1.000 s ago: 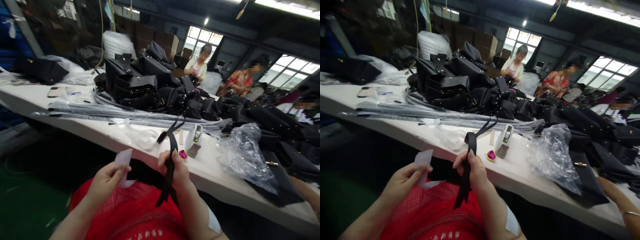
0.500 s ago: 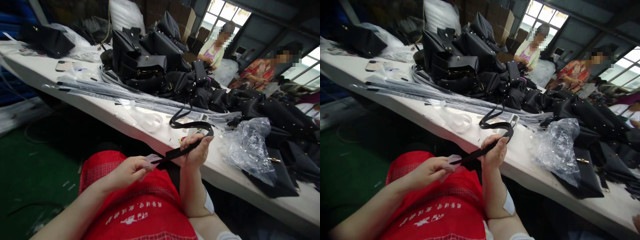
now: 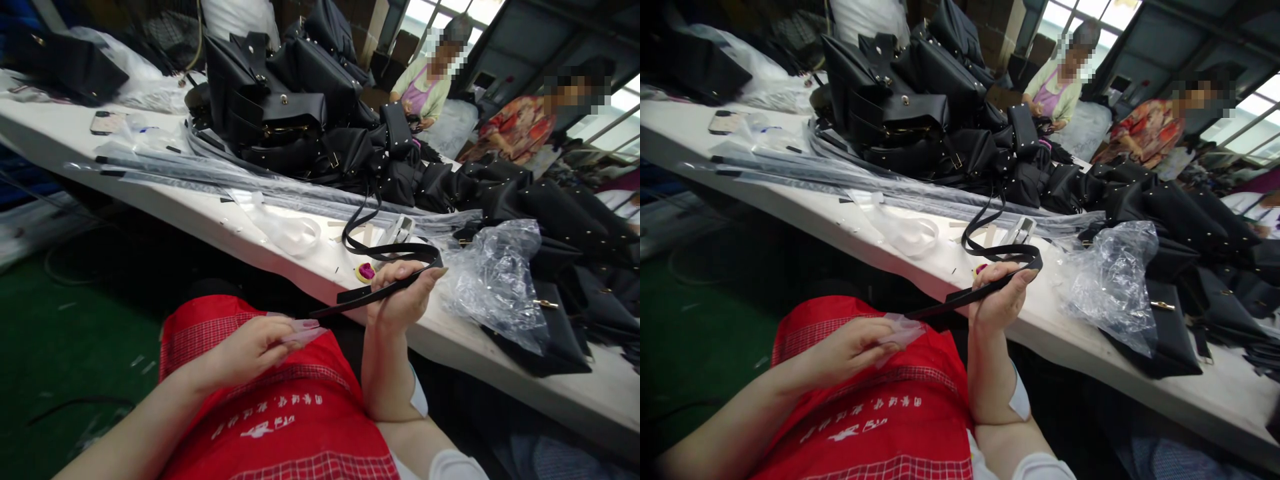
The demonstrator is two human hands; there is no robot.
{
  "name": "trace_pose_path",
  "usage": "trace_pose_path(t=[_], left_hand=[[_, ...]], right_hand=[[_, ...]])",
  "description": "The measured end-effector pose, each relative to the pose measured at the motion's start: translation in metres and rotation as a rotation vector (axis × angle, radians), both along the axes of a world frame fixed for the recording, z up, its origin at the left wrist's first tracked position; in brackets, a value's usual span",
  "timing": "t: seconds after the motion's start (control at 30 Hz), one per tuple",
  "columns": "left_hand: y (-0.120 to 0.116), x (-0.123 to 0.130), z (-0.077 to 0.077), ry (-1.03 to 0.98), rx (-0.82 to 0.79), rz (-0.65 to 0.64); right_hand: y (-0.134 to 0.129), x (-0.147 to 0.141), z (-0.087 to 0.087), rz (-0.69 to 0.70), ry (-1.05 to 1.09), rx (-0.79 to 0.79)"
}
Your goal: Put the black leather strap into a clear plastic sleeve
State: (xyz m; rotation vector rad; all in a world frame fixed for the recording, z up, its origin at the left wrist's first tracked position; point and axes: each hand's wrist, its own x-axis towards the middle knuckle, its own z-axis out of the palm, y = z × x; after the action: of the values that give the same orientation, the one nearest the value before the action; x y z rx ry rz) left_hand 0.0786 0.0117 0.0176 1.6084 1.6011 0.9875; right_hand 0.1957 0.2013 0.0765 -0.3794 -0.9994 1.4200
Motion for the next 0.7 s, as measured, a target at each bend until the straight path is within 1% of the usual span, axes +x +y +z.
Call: trace_pose_path(t=[0.1, 0.23, 0.37, 0.5, 0.6, 0.7], left_hand=[[-0.002, -0.001, -0.001, -0.012, 0.032, 0.004], [-0.001, -0.002, 0.002, -0.019, 0.051, 0.049], [0.002, -0.001, 0.008, -0.044, 0.066, 0.019], [0.006, -0.003, 0.006, 0.0, 0.037, 0.048], [0.008, -0.007, 0.005, 0.008, 0.041, 0.038], [0.01, -0.009, 0.008, -0.053, 0.045, 0.018]], right_hand=[[0.0, -0.001, -0.001, 0.02, -0.003, 0.005], [0.0, -0.004, -0.004, 0.015, -0.045, 0.011], [-0.005, -0.01, -0.014, 0.0, -0.048, 0.037], [-0.01, -0.016, -0.023, 0.09, -0.081, 0.019], [-0.009, -0.017, -0.022, 0.125, -0.097, -0.019], [-0.004, -0.018, -0.021, 0.133, -0.111, -0.068]])
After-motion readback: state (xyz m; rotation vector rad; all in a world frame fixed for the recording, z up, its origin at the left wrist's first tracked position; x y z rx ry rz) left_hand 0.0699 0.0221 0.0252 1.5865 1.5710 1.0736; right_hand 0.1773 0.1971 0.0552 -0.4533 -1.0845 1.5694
